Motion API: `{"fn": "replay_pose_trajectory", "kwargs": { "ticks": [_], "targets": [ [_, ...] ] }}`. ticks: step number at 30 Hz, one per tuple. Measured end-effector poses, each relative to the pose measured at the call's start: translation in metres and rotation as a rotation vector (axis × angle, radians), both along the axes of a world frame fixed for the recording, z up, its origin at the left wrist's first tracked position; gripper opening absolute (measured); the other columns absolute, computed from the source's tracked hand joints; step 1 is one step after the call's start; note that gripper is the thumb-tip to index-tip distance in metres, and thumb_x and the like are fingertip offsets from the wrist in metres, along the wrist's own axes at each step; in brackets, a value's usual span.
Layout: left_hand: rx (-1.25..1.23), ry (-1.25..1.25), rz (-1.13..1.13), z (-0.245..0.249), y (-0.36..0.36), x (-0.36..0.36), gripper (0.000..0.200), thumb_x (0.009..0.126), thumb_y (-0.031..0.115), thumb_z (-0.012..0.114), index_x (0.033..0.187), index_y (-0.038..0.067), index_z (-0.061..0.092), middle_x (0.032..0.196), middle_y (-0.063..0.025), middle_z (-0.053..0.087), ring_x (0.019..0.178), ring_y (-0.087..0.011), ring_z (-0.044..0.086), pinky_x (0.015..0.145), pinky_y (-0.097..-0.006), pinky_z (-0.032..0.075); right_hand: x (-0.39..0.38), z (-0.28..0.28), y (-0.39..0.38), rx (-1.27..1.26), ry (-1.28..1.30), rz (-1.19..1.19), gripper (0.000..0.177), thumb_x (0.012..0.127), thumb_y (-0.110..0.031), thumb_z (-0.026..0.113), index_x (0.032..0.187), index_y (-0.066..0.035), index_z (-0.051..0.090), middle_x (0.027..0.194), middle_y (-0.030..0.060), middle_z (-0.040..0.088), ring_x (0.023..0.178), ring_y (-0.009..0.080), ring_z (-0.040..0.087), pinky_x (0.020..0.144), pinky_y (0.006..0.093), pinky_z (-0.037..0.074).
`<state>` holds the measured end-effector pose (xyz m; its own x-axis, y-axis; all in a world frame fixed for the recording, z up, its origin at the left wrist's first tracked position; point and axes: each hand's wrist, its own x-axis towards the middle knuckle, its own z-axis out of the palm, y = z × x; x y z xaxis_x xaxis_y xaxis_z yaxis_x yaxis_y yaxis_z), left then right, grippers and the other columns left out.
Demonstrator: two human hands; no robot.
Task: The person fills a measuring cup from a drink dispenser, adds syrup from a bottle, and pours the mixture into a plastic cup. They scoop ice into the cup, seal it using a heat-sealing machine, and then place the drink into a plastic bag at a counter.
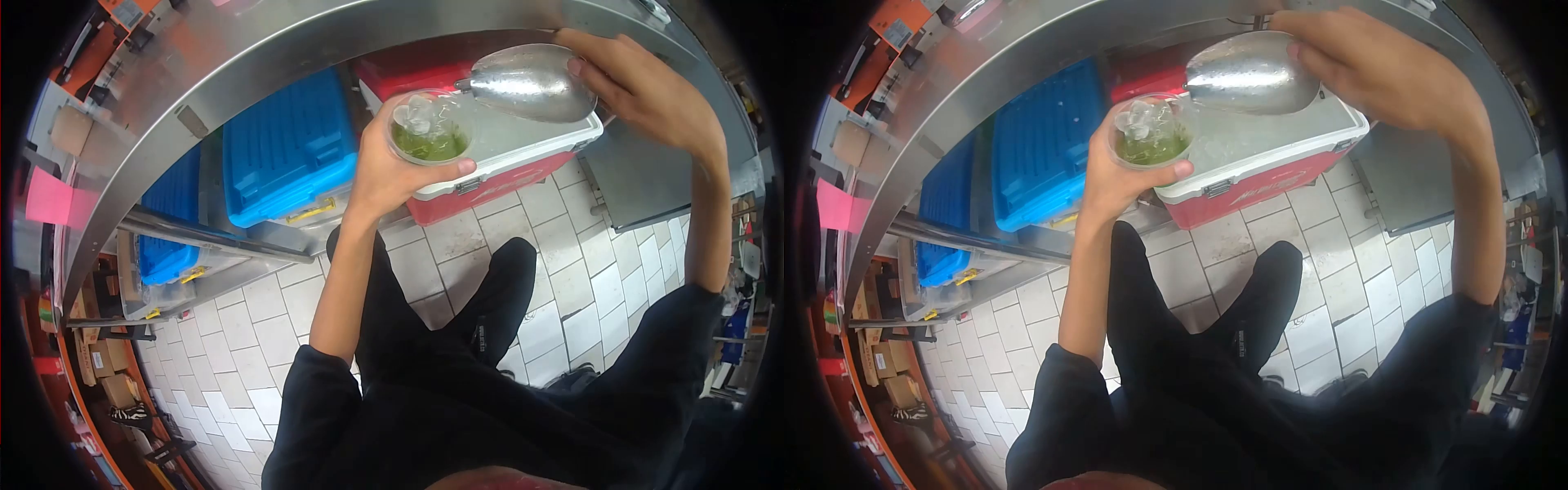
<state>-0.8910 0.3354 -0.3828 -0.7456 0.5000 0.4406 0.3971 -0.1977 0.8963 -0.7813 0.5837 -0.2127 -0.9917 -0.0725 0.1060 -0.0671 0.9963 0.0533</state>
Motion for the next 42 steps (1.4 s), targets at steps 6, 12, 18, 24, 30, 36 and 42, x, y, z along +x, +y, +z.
{"fn": "replay_pose_trajectory", "kwargs": {
  "ticks": [6, 12, 18, 24, 30, 36, 42],
  "targets": [
    [-0.048, -0.069, 0.009, 0.006, -0.002, 0.001, 0.079, 0.057, 0.025, 0.098, 0.119, -0.003, 0.059, 0.113, -0.0144, 0.068, 0.105, -0.0228, 0.067, 0.093, -0.0343, 0.054, -0.010, -0.048, -0.036, -0.139, 0.164, 0.187, 0.026, 0.099, -0.014, 0.053, 0.122, -0.002, 0.058, 0.100, 0.0219, 0.067, 0.095, 0.0384, 0.065, 0.084, 0.0485, 0.052],
    [-0.088, -0.077, 0.002, 0.009, -0.003, 0.003, 0.081, 0.055, 0.026, 0.098, 0.120, -0.002, 0.060, 0.113, -0.0141, 0.068, 0.106, -0.0240, 0.066, 0.096, -0.0365, 0.052, -0.022, -0.055, -0.042, -0.163, 0.126, 0.215, 0.029, 0.099, -0.015, 0.053, 0.125, -0.003, 0.058, 0.103, 0.0211, 0.068, 0.099, 0.0368, 0.065, 0.088, 0.0462, 0.051],
    [-0.076, 0.081, -0.005, -0.001, -0.008, -0.008, 0.082, 0.052, 0.029, 0.099, 0.120, 0.001, 0.061, 0.114, -0.0121, 0.067, 0.109, -0.0234, 0.065, 0.099, -0.0363, 0.050, 0.006, -0.036, 0.020, -0.152, 0.127, 0.160, 0.032, 0.101, -0.018, 0.053, 0.130, -0.005, 0.059, 0.116, 0.0187, 0.066, 0.106, 0.0363, 0.062, 0.092, 0.0434, 0.050],
    [-0.003, 0.027, -0.054, -0.001, -0.005, -0.010, 0.080, 0.054, 0.031, 0.099, 0.119, 0.002, 0.062, 0.113, -0.0110, 0.067, 0.109, -0.0227, 0.065, 0.099, -0.0360, 0.050, -0.018, -0.119, 0.048, -0.010, -0.060, -0.111, 0.031, 0.100, -0.025, 0.050, 0.121, -0.006, 0.061, 0.097, 0.0231, 0.070, 0.095, 0.0437, 0.066, 0.083, 0.0530, 0.050],
    [-0.004, 0.030, -0.030, -0.002, -0.004, -0.007, 0.078, 0.055, 0.029, 0.099, 0.118, 0.003, 0.062, 0.113, -0.0097, 0.067, 0.109, -0.0217, 0.065, 0.100, -0.0355, 0.050, -0.048, -0.172, 0.015, -0.629, 0.268, -0.081, 0.067, 0.100, -0.046, 0.055, 0.143, 0.004, 0.042, 0.130, 0.0314, 0.056, 0.120, 0.0417, 0.059, 0.099, 0.0519, 0.049],
    [-0.064, -0.023, -0.153, -0.011, -0.024, 0.016, 0.077, 0.055, 0.021, 0.098, 0.121, 0.005, 0.061, 0.117, -0.0075, 0.065, 0.112, -0.0191, 0.062, 0.101, -0.0344, 0.047, -0.034, -0.159, -0.025, -2.501, 0.206, -0.107, 0.072, 0.100, -0.045, 0.056, 0.130, 0.018, 0.040, 0.125, 0.0384, 0.051, 0.125, 0.0460, 0.053, 0.113, 0.0527, 0.041],
    [-0.006, -0.030, -0.344, 0.002, -0.043, 0.058, 0.081, 0.057, 0.023, 0.098, 0.125, 0.007, 0.057, 0.121, -0.0069, 0.062, 0.114, -0.0185, 0.060, 0.102, -0.0355, 0.046, 0.040, -0.172, -0.051, -2.359, 0.178, -0.132, 0.064, 0.104, -0.038, 0.049, 0.146, 0.009, 0.037, 0.148, 0.0316, 0.041, 0.140, 0.0409, 0.042, 0.114, 0.0474, 0.038]
  ]
}}
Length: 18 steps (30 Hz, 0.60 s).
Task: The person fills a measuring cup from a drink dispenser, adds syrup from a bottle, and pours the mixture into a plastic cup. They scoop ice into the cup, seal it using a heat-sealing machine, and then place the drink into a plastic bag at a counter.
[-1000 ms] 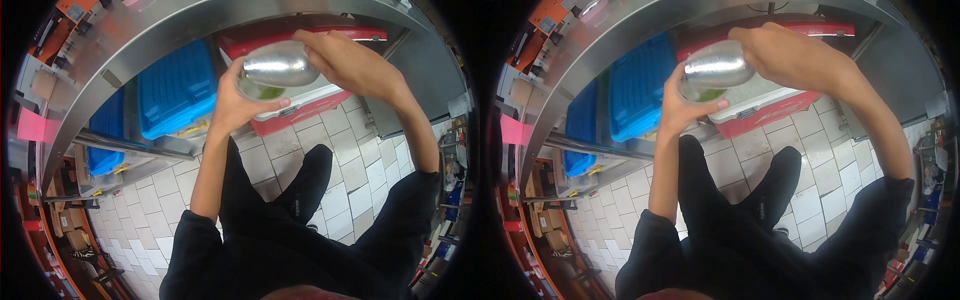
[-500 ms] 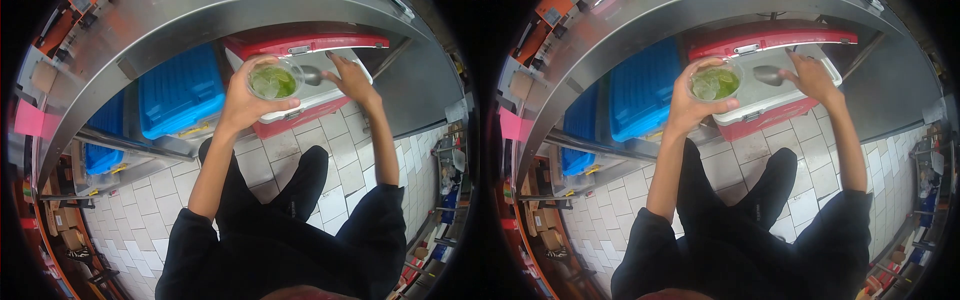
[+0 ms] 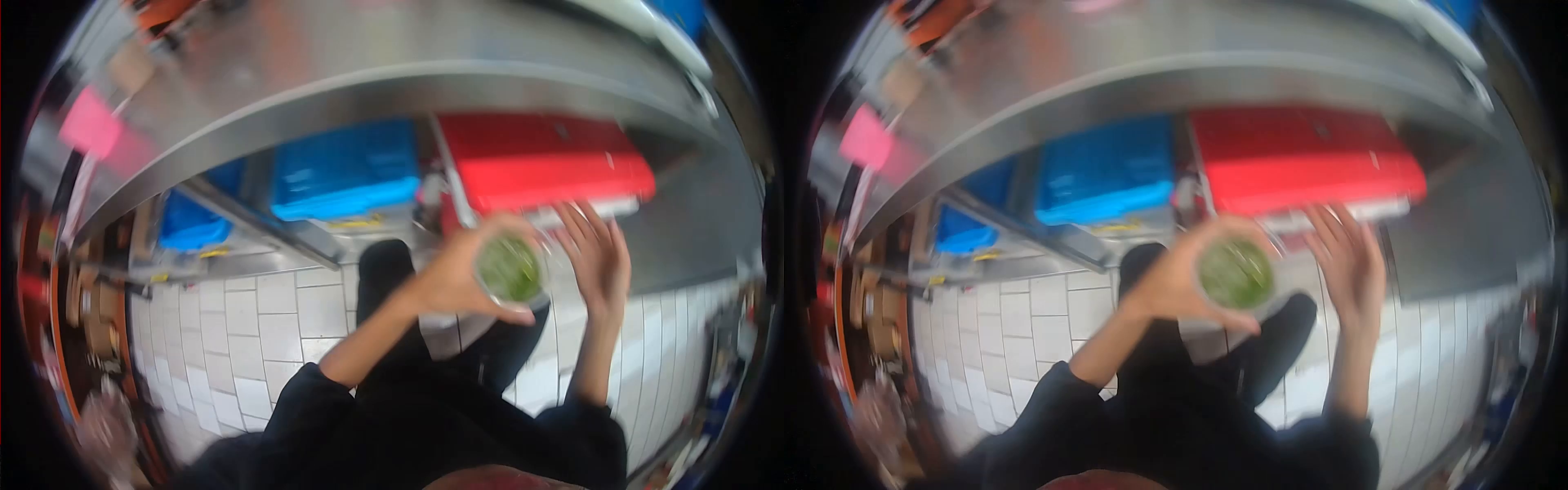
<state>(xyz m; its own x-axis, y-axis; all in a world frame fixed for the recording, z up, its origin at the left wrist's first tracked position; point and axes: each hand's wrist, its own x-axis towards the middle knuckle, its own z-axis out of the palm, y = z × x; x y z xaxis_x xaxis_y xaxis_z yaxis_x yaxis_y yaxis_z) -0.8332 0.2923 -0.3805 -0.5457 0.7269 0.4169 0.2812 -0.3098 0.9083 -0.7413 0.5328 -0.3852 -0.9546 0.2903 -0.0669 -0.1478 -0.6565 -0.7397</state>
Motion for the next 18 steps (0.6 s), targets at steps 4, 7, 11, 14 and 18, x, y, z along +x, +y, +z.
{"fn": "replay_pose_trajectory", "kwargs": {
  "ticks": [4, 7, 11, 14, 18],
  "targets": [
    [0.015, 0.025, 0.028, 0.039, 0.008, 0.016, 0.086, 0.058, 0.025, 0.098, 0.129, 0.006, 0.053, 0.123, -0.0073, 0.061, 0.115, -0.0191, 0.060, 0.101, -0.0358, 0.047, 0.056, 0.031, 0.001, 0.814, 0.141, -0.176, 0.065, 0.099, -0.044, 0.054, 0.146, 0.000, 0.041, 0.136, 0.0224, 0.055, 0.119, 0.0331, 0.058, 0.095, 0.0445, 0.050],
    [0.052, -0.050, 0.081, 0.085, 0.017, 0.036, 0.086, 0.057, 0.025, 0.097, 0.129, 0.006, 0.053, 0.125, -0.0098, 0.061, 0.117, -0.0244, 0.061, 0.100, -0.0374, 0.048, 0.063, 0.143, -0.062, 1.166, 0.091, -0.184, 0.109, 0.077, -0.063, 0.075, 0.155, -0.004, 0.028, 0.150, 0.0214, 0.043, 0.124, 0.0313, 0.053, 0.099, 0.0438, 0.043],
    [0.034, -0.049, 0.244, 0.162, 0.024, 0.059, 0.085, 0.060, 0.025, 0.094, 0.132, 0.006, 0.052, 0.127, -0.0132, 0.060, 0.118, -0.0328, 0.060, 0.099, -0.0415, 0.048, 0.057, 0.244, -0.092, 1.580, 0.026, -0.019, 0.117, 0.066, -0.039, 0.091, 0.154, -0.001, 0.026, 0.152, 0.0235, 0.039, 0.134, 0.0386, 0.046, 0.108, 0.0486, 0.039],
    [0.019, 0.036, 0.378, 0.233, 0.017, 0.067, 0.083, 0.063, 0.021, 0.091, 0.134, 0.006, 0.051, 0.127, -0.0141, 0.061, 0.117, -0.0338, 0.061, 0.099, -0.0419, 0.048, 0.049, 0.340, -0.105, 1.620, -0.030, 0.016, 0.113, 0.065, -0.029, 0.091, 0.153, 0.000, 0.028, 0.146, 0.0235, 0.044, 0.129, 0.0398, 0.049, 0.106, 0.0472, 0.041],
    [-0.135, -0.119, 0.290, 0.340, -0.007, 0.069, 0.091, 0.063, 0.017, 0.091, 0.141, 0.004, 0.045, 0.139, -0.0174, 0.053, 0.128, -0.0346, 0.053, 0.106, -0.0437, 0.043, 0.038, 0.457, -0.118, 1.561, -0.116, 0.184, 0.103, 0.063, -0.013, 0.087, 0.152, -0.005, 0.034, 0.133, 0.0214, 0.050, 0.122, 0.0385, 0.052, 0.102, 0.0461, 0.045]
  ]
}}
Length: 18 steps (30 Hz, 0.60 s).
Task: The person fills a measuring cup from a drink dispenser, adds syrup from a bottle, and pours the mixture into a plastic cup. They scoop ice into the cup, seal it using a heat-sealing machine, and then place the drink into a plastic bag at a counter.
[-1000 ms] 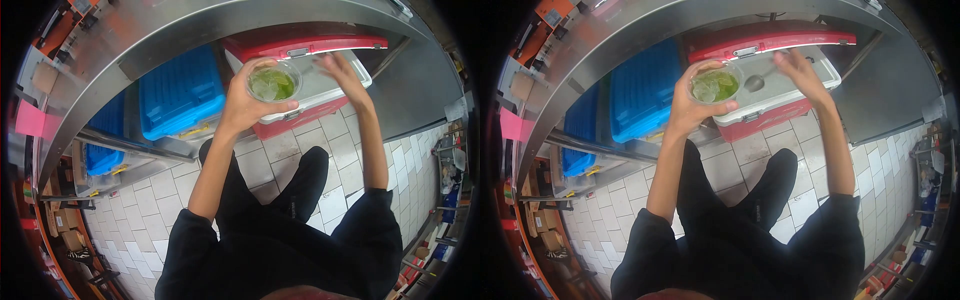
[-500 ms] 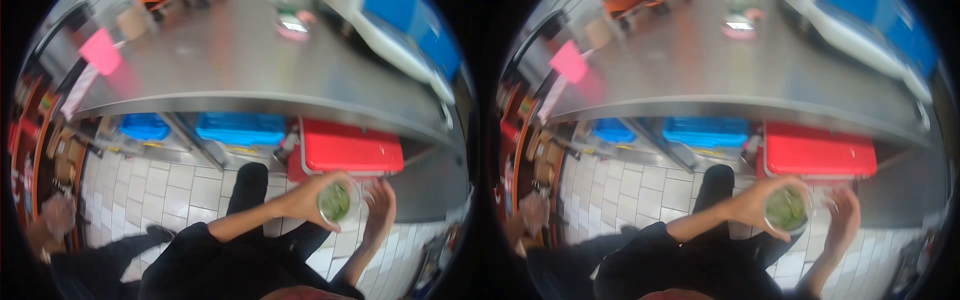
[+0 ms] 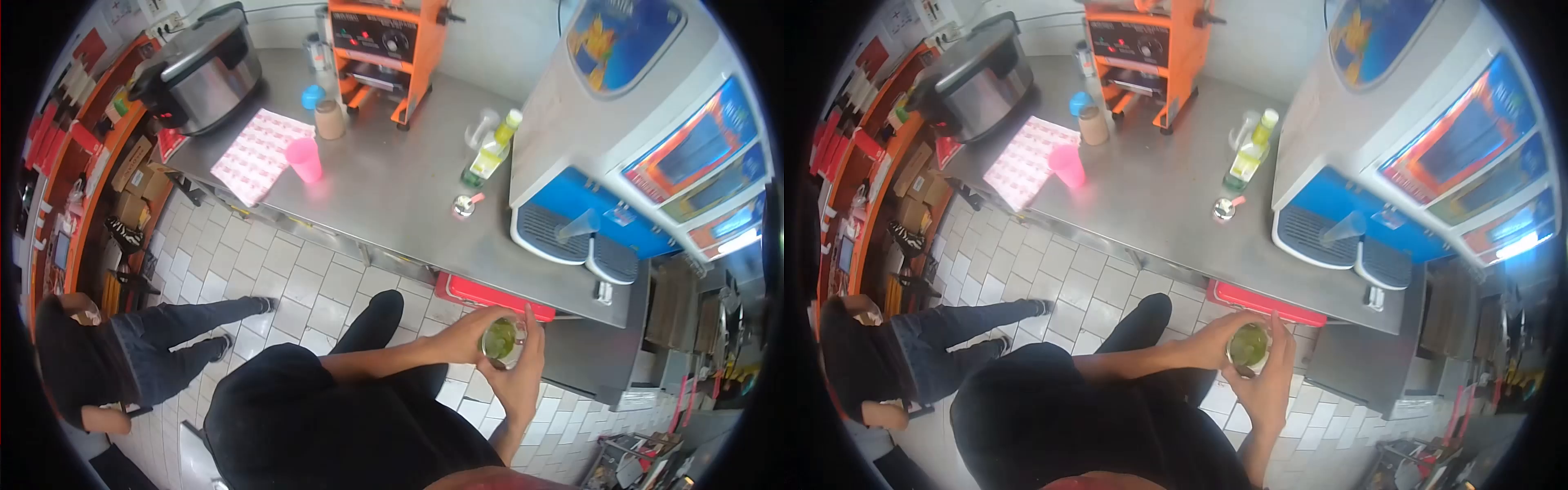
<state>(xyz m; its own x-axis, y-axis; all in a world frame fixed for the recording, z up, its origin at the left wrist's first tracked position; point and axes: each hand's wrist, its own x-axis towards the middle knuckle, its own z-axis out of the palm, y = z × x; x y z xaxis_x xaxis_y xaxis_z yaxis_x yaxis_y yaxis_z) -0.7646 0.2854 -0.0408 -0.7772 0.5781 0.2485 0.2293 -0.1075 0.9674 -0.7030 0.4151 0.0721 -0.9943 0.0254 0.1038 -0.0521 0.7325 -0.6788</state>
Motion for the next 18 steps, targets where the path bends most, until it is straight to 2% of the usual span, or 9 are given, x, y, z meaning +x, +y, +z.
{"fn": "replay_pose_trajectory", "kwargs": {
  "ticks": [1, 3, 5, 6, 7, 10, 13, 14, 18],
  "targets": [
    [0.006, -0.003, 0.014, 0.019, -0.013, -0.004, 0.091, 0.063, 0.017, 0.091, 0.141, 0.004, 0.045, 0.139, -0.0174, 0.053, 0.128, -0.0346, 0.053, 0.106, -0.0437, 0.043, -0.004, 0.021, -0.004, -0.010, -0.025, 0.008, 0.102, 0.062, -0.010, 0.085, 0.151, -0.007, 0.036, 0.128, 0.0206, 0.052, 0.120, 0.0383, 0.053, 0.100, 0.0460, 0.046],
    [-0.168, 0.269, 0.084, 0.048, -0.046, -0.025, 0.089, 0.064, 0.018, 0.091, 0.141, 0.005, 0.048, 0.144, -0.0166, 0.050, 0.131, -0.0335, 0.052, 0.109, -0.0440, 0.042, -0.015, 0.056, -0.006, -0.008, 0.001, 0.028, 0.101, 0.061, -0.009, 0.084, 0.150, -0.009, 0.037, 0.125, 0.0199, 0.052, 0.117, 0.0389, 0.054, 0.100, 0.0467, 0.046],
    [-0.106, 0.015, 0.215, 0.040, -0.096, -0.056, 0.081, 0.067, 0.021, 0.090, 0.138, 0.006, 0.054, 0.143, -0.0157, 0.053, 0.131, -0.0318, 0.052, 0.110, -0.0440, 0.040, -0.024, 0.087, -0.014, 0.026, -0.004, 0.019, 0.101, 0.061, -0.009, 0.084, 0.150, -0.008, 0.037, 0.125, 0.0194, 0.052, 0.117, 0.0385, 0.054, 0.100, 0.0469, 0.045],
    [-0.259, 0.137, 0.465, 0.043, -0.128, -0.080, 0.068, 0.072, 0.024, 0.087, 0.131, 0.004, 0.059, 0.135, -0.0145, 0.060, 0.128, -0.0301, 0.055, 0.109, -0.0433, 0.041, -0.029, 0.099, -0.018, 0.036, -0.014, 0.025, 0.101, 0.061, -0.009, 0.084, 0.150, -0.008, 0.037, 0.125, 0.0194, 0.052, 0.117, 0.0385, 0.054, 0.100, 0.0469, 0.045],
    [-0.203, 0.135, 0.660, 0.027, -0.163, -0.117, 0.060, 0.076, 0.024, 0.084, 0.128, 0.004, 0.061, 0.124, -0.0129, 0.066, 0.121, -0.0292, 0.060, 0.105, -0.0419, 0.044, -0.034, 0.109, -0.023, 0.066, 0.010, 0.021, 0.100, 0.061, -0.009, 0.083, 0.150, -0.008, 0.037, 0.126, 0.0193, 0.052, 0.118, 0.0384, 0.053, 0.100, 0.0471, 0.045],
    [-0.201, 0.197, 1.144, 0.055, -0.268, -0.232, 0.048, 0.080, 0.021, 0.081, 0.117, 0.000, 0.062, 0.115, -0.0172, 0.068, 0.113, -0.0309, 0.063, 0.096, -0.0435, 0.048, -0.050, 0.117, -0.047, 0.105, 0.010, 0.003, 0.099, 0.062, -0.008, 0.083, 0.150, -0.007, 0.037, 0.127, 0.0192, 0.053, 0.120, 0.0385, 0.052, 0.102, 0.0474, 0.045],
    [-0.951, 0.241, 1.164, 0.032, -0.348, -0.331, 0.077, 0.072, 0.027, 0.085, 0.138, 0.010, 0.048, 0.134, -0.0194, 0.056, 0.114, -0.0427, 0.060, 0.098, -0.0486, 0.049, -0.068, 0.115, -0.085, 0.126, -0.014, -0.040, 0.099, 0.062, -0.006, 0.083, 0.150, -0.008, 0.037, 0.130, 0.0193, 0.052, 0.122, 0.0383, 0.052, 0.103, 0.0469, 0.045],
    [-0.952, 0.238, 1.150, 0.015, -0.360, -0.350, 0.077, 0.072, 0.027, 0.085, 0.138, 0.010, 0.048, 0.134, -0.0194, 0.056, 0.114, -0.0427, 0.060, 0.098, -0.0486, 0.049, -0.075, 0.111, -0.099, 0.107, -0.042, -0.053, 0.100, 0.061, -0.004, 0.084, 0.150, -0.008, 0.037, 0.130, 0.0190, 0.053, 0.121, 0.0378, 0.052, 0.102, 0.0467, 0.045],
    [-1.038, 0.105, 0.709, -0.024, -0.394, -0.391, 0.080, 0.067, 0.024, 0.084, 0.136, 0.013, 0.045, 0.135, -0.0189, 0.052, 0.112, -0.0451, 0.061, 0.093, -0.0496, 0.054, -0.107, 0.098, -0.161, 0.076, -0.077, -0.069, 0.104, 0.061, -0.001, 0.086, 0.151, -0.011, 0.036, 0.129, 0.0173, 0.053, 0.121, 0.0354, 0.054, 0.100, 0.0459, 0.047]
  ]
}}
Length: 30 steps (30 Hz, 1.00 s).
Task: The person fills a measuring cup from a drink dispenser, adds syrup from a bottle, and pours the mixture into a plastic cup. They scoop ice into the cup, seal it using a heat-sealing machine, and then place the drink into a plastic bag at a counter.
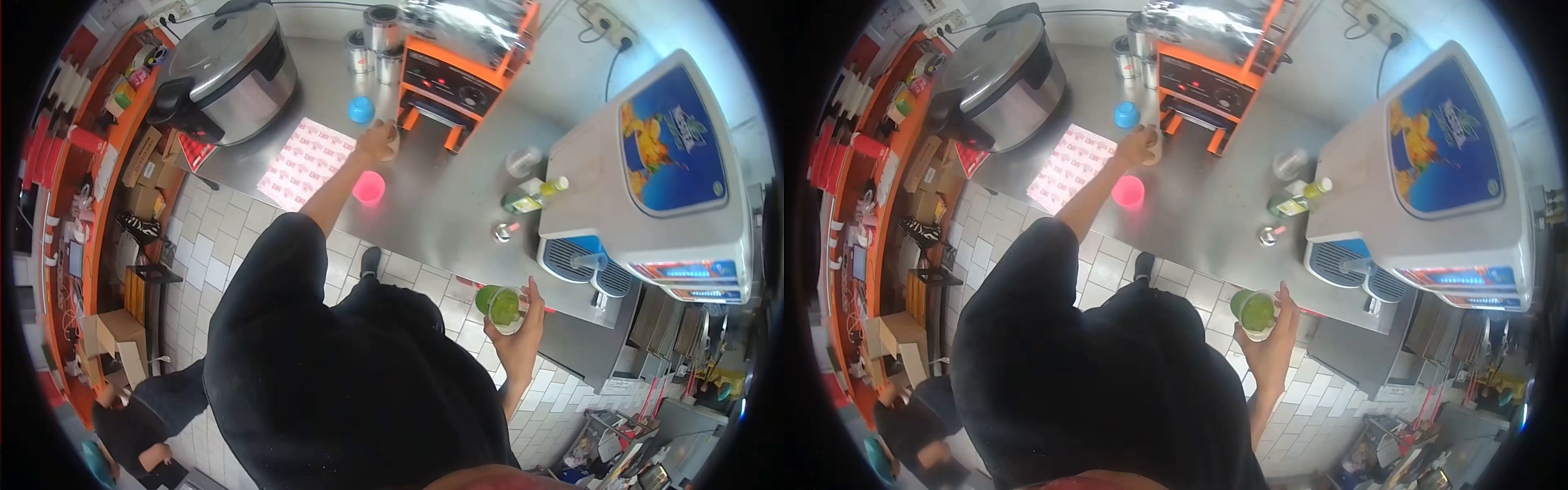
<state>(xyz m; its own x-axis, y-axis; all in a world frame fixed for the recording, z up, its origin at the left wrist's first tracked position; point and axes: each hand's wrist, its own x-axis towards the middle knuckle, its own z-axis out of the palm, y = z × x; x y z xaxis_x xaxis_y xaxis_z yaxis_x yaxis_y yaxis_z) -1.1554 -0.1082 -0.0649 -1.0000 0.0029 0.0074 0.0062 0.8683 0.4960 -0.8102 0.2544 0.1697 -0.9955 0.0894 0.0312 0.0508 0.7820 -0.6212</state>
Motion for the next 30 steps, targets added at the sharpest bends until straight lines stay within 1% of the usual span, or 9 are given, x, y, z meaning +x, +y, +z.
{"fn": "replay_pose_trajectory", "kwargs": {
  "ticks": [5, 7, 14, 21, 24, 26, 28, 29, 30],
  "targets": [
    [-0.042, -0.006, -0.087, 0.013, -0.016, -0.003, 0.074, 0.065, 0.024, 0.082, 0.129, 0.010, 0.047, 0.127, -0.0198, 0.056, 0.109, -0.0423, 0.063, 0.088, -0.0510, 0.056, -0.034, -0.003, -0.065, -0.119, -0.101, -0.049, 0.105, 0.062, -0.002, 0.086, 0.152, -0.011, 0.035, 0.129, 0.0151, 0.054, 0.121, 0.0328, 0.055, 0.101, 0.0454, 0.048],
    [0.125, 0.088, 0.022, 0.030, -0.032, -0.012, 0.071, 0.065, 0.026, 0.082, 0.126, 0.009, 0.049, 0.121, -0.0209, 0.060, 0.105, -0.0421, 0.065, 0.088, -0.0505, 0.055, -0.049, -0.001, -0.084, -0.162, -0.139, -0.053, 0.105, 0.062, -0.002, 0.086, 0.152, -0.011, 0.035, 0.130, 0.0154, 0.053, 0.121, 0.0335, 0.055, 0.102, 0.0448, 0.047],
    [0.017, 0.138, 0.150, 0.077, -0.133, -0.079, 0.070, 0.066, 0.033, 0.083, 0.124, 0.009, 0.052, 0.118, -0.0246, 0.061, 0.104, -0.0435, 0.066, 0.089, -0.0499, 0.054, -0.084, 0.003, -0.112, -0.106, -0.101, -0.033, 0.104, 0.061, -0.001, 0.086, 0.152, -0.011, 0.035, 0.130, 0.0161, 0.053, 0.120, 0.0343, 0.055, 0.102, 0.0447, 0.047],
    [-0.225, -0.028, 0.091, 0.020, -0.175, -0.128, 0.077, 0.068, 0.034, 0.083, 0.131, 0.009, 0.046, 0.120, -0.0219, 0.061, 0.108, -0.0434, 0.065, 0.092, -0.0486, 0.053, -0.093, 0.008, -0.123, -0.046, -0.075, -0.042, 0.104, 0.062, -0.002, 0.086, 0.152, -0.012, 0.035, 0.128, 0.0159, 0.054, 0.119, 0.0341, 0.055, 0.100, 0.0450, 0.049],
    [-0.152, 0.067, 0.134, 0.019, -0.160, -0.116, 0.075, 0.069, 0.032, 0.083, 0.132, 0.008, 0.049, 0.121, -0.0205, 0.061, 0.106, -0.0422, 0.065, 0.091, -0.0473, 0.054, -0.097, 0.010, -0.127, -0.026, -0.080, -0.027, 0.102, 0.063, -0.003, 0.086, 0.152, -0.012, 0.036, 0.129, 0.0165, 0.054, 0.119, 0.0346, 0.055, 0.099, 0.0453, 0.049],
    [-0.062, 0.507, 0.182, 0.026, -0.117, -0.091, 0.066, 0.078, 0.031, 0.077, 0.134, 0.010, 0.050, 0.120, -0.0162, 0.063, 0.105, -0.0375, 0.067, 0.086, -0.0459, 0.053, -0.103, 0.011, -0.128, -0.006, -0.052, -0.002, 0.101, 0.063, -0.003, 0.086, 0.151, -0.011, 0.037, 0.129, 0.0173, 0.054, 0.118, 0.0351, 0.056, 0.098, 0.0453, 0.050],
    [0.853, -0.063, 0.033, 0.028, -0.055, -0.057, 0.056, 0.085, 0.034, 0.072, 0.130, 0.008, 0.053, 0.120, -0.0115, 0.064, 0.110, -0.0296, 0.065, 0.088, -0.0438, 0.051, -0.110, 0.010, -0.131, 0.002, 0.001, 0.040, 0.099, 0.064, -0.003, 0.086, 0.150, -0.010, 0.038, 0.127, 0.0188, 0.056, 0.118, 0.0372, 0.056, 0.098, 0.0454, 0.050],
    [1.230, -0.415, 0.058, 0.061, -0.019, -0.031, 0.041, 0.090, 0.032, 0.066, 0.123, 0.010, 0.059, 0.124, -0.0062, 0.063, 0.115, -0.0231, 0.061, 0.092, -0.0454, 0.049, -0.115, 0.010, -0.131, 0.000, 0.000, 0.033, 0.099, 0.064, -0.003, 0.086, 0.150, -0.010, 0.038, 0.127, 0.0188, 0.056, 0.118, 0.0372, 0.056, 0.098, 0.0454, 0.050],
    [1.501, -0.513, 0.136, 0.059, 0.016, -0.026, 0.032, 0.089, 0.030, 0.065, 0.115, 0.011, 0.060, 0.122, -0.0050, 0.062, 0.116, -0.0223, 0.059, 0.094, -0.0464, 0.048, -0.121, 0.011, -0.131, 0.009, 0.013, 0.064, 0.100, 0.064, -0.003, 0.086, 0.151, -0.010, 0.038, 0.128, 0.0186, 0.056, 0.119, 0.0376, 0.056, 0.098, 0.0455, 0.050]
  ]
}}
